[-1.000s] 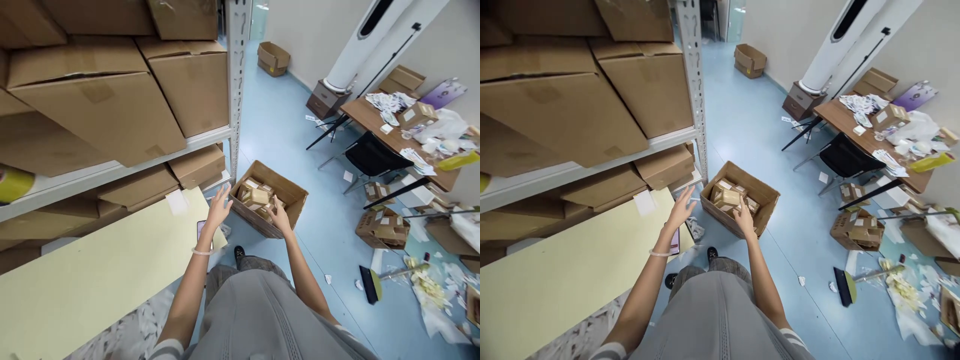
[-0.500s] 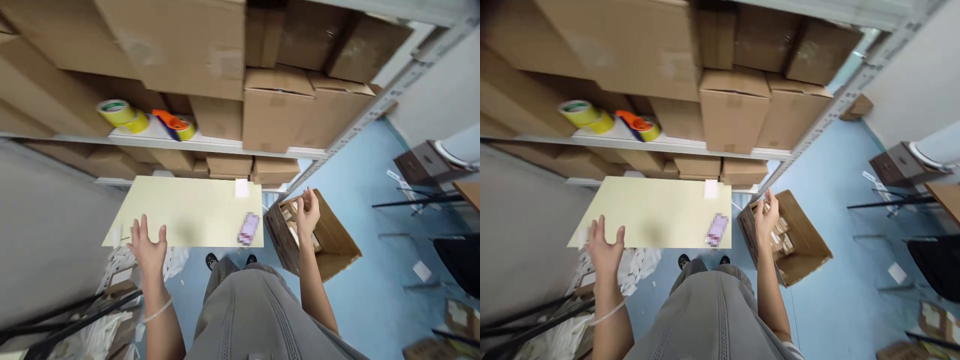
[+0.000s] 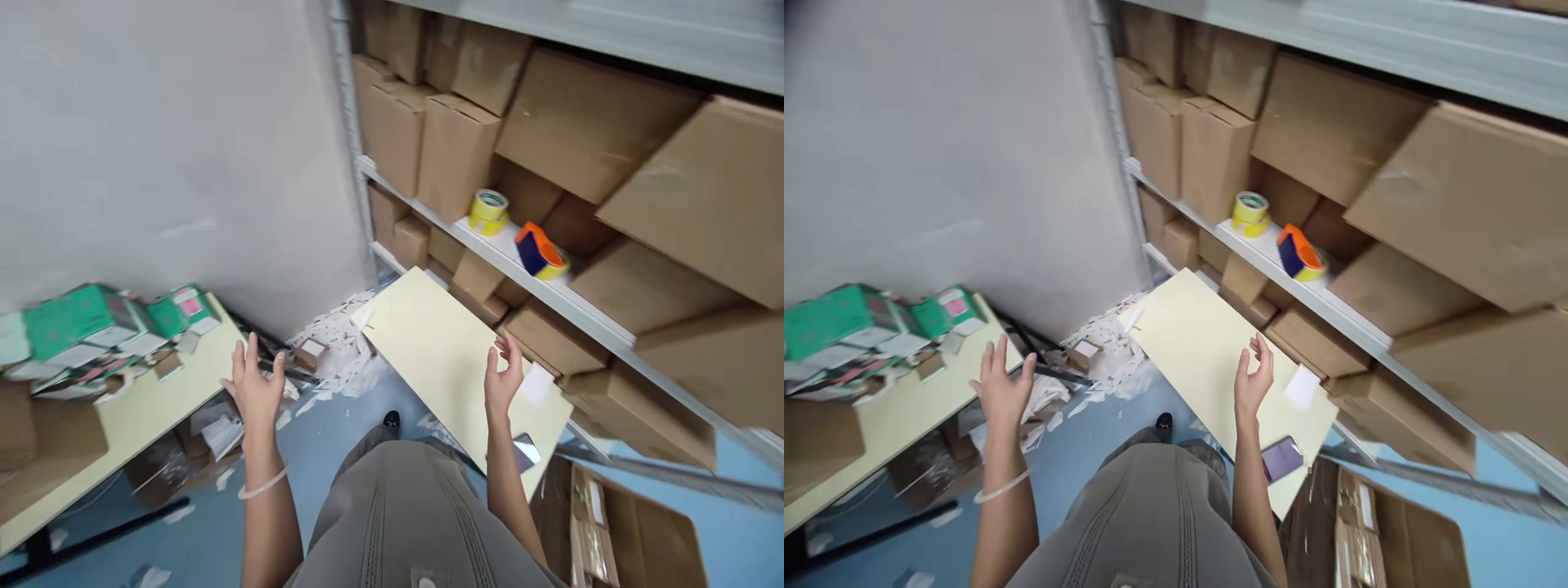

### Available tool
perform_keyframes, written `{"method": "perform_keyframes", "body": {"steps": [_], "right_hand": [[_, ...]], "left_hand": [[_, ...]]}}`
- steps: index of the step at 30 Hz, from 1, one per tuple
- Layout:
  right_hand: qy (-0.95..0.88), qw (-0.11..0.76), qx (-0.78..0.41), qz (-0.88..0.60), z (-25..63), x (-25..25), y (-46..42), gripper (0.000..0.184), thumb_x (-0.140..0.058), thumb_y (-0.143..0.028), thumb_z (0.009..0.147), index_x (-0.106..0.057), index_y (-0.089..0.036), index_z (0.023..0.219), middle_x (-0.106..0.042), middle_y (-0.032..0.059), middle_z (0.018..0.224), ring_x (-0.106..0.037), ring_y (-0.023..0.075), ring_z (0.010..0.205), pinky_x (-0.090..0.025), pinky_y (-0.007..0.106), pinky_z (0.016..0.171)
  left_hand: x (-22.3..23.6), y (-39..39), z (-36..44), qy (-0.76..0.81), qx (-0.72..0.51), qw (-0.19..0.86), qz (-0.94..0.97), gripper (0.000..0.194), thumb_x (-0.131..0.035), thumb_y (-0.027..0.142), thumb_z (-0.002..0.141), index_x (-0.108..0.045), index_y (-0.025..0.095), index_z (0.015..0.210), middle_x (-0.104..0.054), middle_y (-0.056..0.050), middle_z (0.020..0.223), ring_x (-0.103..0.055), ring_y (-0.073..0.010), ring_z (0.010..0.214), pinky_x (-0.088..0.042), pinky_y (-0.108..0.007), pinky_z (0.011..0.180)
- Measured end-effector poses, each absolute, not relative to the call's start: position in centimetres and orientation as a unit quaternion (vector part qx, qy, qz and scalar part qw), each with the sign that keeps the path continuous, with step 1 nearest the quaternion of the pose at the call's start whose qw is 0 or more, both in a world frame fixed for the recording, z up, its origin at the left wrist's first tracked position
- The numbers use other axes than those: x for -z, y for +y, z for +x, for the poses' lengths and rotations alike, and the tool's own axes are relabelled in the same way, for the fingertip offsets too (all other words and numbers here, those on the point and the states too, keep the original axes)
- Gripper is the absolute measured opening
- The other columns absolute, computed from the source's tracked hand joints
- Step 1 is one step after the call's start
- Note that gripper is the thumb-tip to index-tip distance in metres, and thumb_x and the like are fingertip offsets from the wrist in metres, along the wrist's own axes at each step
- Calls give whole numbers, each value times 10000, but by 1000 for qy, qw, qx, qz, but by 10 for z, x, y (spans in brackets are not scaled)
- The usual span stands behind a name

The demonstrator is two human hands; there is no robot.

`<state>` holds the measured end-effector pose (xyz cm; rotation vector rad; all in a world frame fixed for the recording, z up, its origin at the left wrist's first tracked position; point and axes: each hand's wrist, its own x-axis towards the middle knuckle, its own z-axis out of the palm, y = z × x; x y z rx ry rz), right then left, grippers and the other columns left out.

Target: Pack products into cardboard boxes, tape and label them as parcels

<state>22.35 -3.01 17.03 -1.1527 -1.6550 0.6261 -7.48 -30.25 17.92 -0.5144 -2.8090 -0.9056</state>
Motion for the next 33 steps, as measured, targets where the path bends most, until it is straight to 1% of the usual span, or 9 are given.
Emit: {"method": "perform_keyframes", "body": {"steps": [5,10,13,17,21,24,27,29,33], "right_hand": [[-748,436,-316,-387,129,-170,-41,440,-429,-386,932,-525,-190,1314,-615,130,1174,-603,231,1055,-461,431,931],[-793,374,-362,-317,58,-158,-49,420,-441,-370,926,-539,-194,1295,-624,121,1146,-607,226,1033,-464,420,914],[-808,350,-381,-282,14,-150,-50,407,-464,-359,913,-561,-191,1271,-631,117,1126,-614,222,1006,-466,418,909],[-824,333,-405,-214,-54,-152,-51,412,-467,-359,903,-571,-189,1263,-631,119,1134,-613,220,1009,-464,418,918],[-830,329,-424,-153,-123,-162,-45,416,-469,-369,900,-577,-184,1256,-635,122,1132,-616,221,1001,-473,409,902],[-822,348,-427,-141,-169,-164,-39,430,-483,-381,894,-576,-178,1261,-638,124,1118,-614,230,1005,-470,418,907],[-817,344,-439,-149,-209,-148,-49,442,-490,-392,885,-579,-167,1254,-642,129,1096,-613,240,994,-470,434,906],[-827,305,-451,-140,-230,-127,-74,448,-489,-400,880,-578,-160,1248,-640,132,1091,-614,244,983,-470,447,910],[-864,168,-471,-64,-270,-77,-166,488,-493,-424,881,-534,-167,1293,-601,147,1172,-606,253,1016,-469,459,931]], "left_hand": [[-176,-372,-99,-953,279,102,-64,639,-467,512,910,-349,239,1476,-324,-158,1542,-306,-321,1417,-128,-619,1140],[-154,-422,-94,-955,286,62,50,630,-442,517,915,-344,246,1475,-311,-158,1547,-306,-345,1413,-118,-696,1099],[-145,-446,-88,-950,282,47,129,639,-430,531,913,-341,242,1476,-299,-163,1552,-308,-350,1412,-123,-704,1093],[-146,-468,-84,-935,273,81,210,651,-422,541,911,-325,246,1483,-290,-176,1552,-292,-344,1421,-127,-699,1094],[-151,-475,-93,-917,261,115,280,641,-425,521,911,-327,248,1483,-288,-178,1552,-297,-343,1419,-139,-699,1095],[-157,-475,-116,-917,253,108,288,621,-424,496,917,-340,241,1478,-299,-179,1548,-307,-346,1412,-140,-711,1088],[-165,-485,-143,-931,241,98,257,592,-417,476,927,-354,251,1470,-307,-162,1548,-313,-339,1410,-127,-712,1089],[-166,-498,-155,-936,233,94,247,579,-414,474,930,-357,263,1466,-312,-145,1550,-327,-329,1406,-121,-701,1100],[-144,-533,-164,-931,251,68,257,570,-382,482,937,-351,269,1465,-317,-136,1548,-307,-318,1421,-151,-675,1116]]}}
